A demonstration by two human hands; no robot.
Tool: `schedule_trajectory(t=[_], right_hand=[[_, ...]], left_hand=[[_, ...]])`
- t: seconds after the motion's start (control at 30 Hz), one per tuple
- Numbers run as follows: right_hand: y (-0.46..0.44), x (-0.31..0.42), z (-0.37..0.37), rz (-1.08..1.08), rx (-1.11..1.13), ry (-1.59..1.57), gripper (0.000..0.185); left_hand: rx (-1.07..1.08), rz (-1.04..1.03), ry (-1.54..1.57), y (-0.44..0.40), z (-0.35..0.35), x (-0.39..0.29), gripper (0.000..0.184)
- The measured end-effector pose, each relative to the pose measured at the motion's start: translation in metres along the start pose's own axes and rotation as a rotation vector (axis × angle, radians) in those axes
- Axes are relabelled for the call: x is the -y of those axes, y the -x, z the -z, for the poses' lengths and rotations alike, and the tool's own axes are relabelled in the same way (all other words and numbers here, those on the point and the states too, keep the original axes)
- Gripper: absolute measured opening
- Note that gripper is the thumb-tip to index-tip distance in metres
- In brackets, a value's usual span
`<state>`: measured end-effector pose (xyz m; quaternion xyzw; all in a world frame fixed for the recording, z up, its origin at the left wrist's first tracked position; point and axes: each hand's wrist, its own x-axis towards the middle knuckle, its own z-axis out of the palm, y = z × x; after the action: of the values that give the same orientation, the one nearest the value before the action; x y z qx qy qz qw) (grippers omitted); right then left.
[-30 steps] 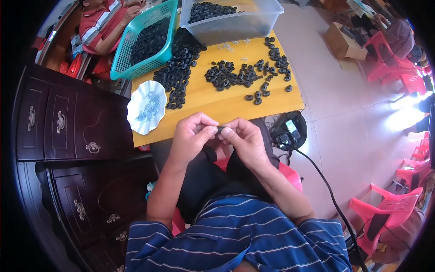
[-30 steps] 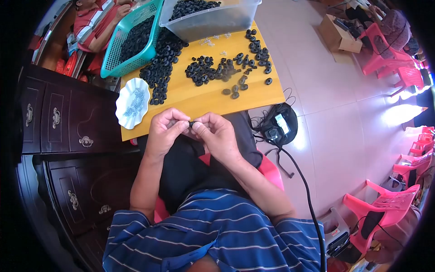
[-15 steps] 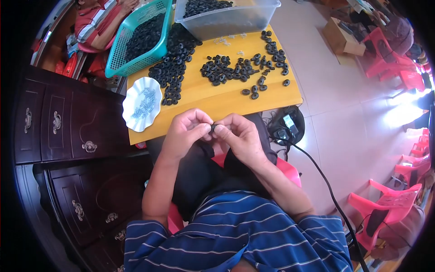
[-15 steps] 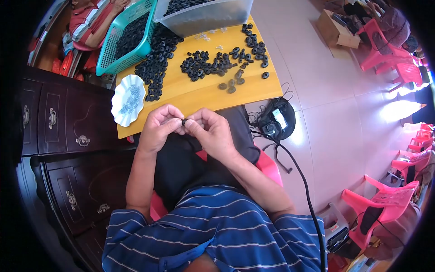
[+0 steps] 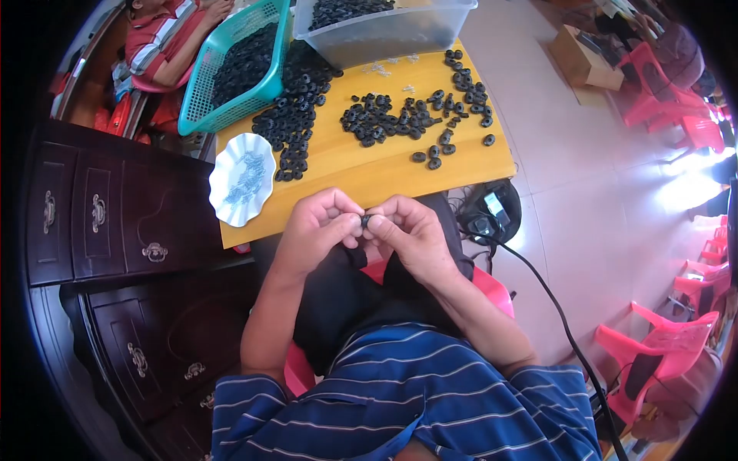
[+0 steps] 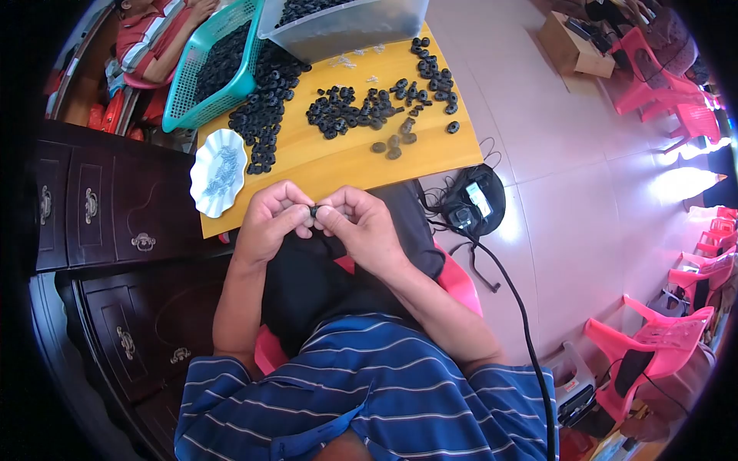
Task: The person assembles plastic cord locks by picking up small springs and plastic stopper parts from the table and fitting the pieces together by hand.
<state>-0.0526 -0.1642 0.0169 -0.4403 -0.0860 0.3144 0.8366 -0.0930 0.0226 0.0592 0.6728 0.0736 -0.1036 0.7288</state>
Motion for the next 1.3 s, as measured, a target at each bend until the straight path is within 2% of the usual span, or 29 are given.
schedule_trajectory(t=[0.1, 0.2, 0.37, 0.47, 0.67, 0.9, 1.0, 1.07, 1.2, 1.27, 1.3], right_hand=[[-0.001, -0.004, 0.0, 0.025, -0.068, 0.065, 0.005], [-0.001, -0.006, -0.004, 0.145, -0.143, 0.135, 0.006], [0.0, -0.006, -0.002, 0.116, -0.152, 0.17, 0.007], [0.0, -0.008, -0.002, 0.181, -0.17, 0.205, 0.007], [0.004, 0.0, -0.01, 0.128, -0.158, 0.183, 0.007], [0.004, -0.002, -0.009, 0.206, -0.148, 0.274, 0.008], [0.005, -0.005, -0.008, 0.225, -0.152, 0.29, 0.007], [0.005, -0.005, -0.007, 0.229, -0.154, 0.295, 0.006], [0.003, 0.0, -0.006, 0.158, -0.068, 0.074, 0.006], [0.002, 0.001, -0.003, 0.122, -0.023, -0.025, 0.007], [0.001, 0.001, -0.001, 0.069, 0.018, -0.077, 0.008]], left_hand=[[-0.069, -0.013, 0.009, -0.002, -0.008, 0.004, 0.006], [-0.134, -0.076, -0.014, -0.001, -0.018, 0.007, 0.005], [-0.209, -0.227, -0.168, 0.001, -0.028, 0.012, 0.004], [-0.248, -0.274, -0.292, 0.007, -0.033, 0.007, 0.005], [-0.345, -0.394, -0.317, 0.011, -0.039, 0.009, 0.003], [-0.309, -0.309, -0.153, 0.009, -0.035, 0.014, 0.003], [-0.356, -0.324, -0.277, 0.012, -0.04, 0.013, 0.004], [-0.407, -0.465, -0.434, 0.012, -0.042, 0.014, 0.004], [-0.334, -0.357, -0.331, 0.012, -0.035, 0.006, 0.005], [-0.21, -0.264, -0.123, 0.011, -0.031, 0.0, 0.007], [-0.21, -0.267, -0.127, 0.012, -0.03, -0.005, 0.007]])
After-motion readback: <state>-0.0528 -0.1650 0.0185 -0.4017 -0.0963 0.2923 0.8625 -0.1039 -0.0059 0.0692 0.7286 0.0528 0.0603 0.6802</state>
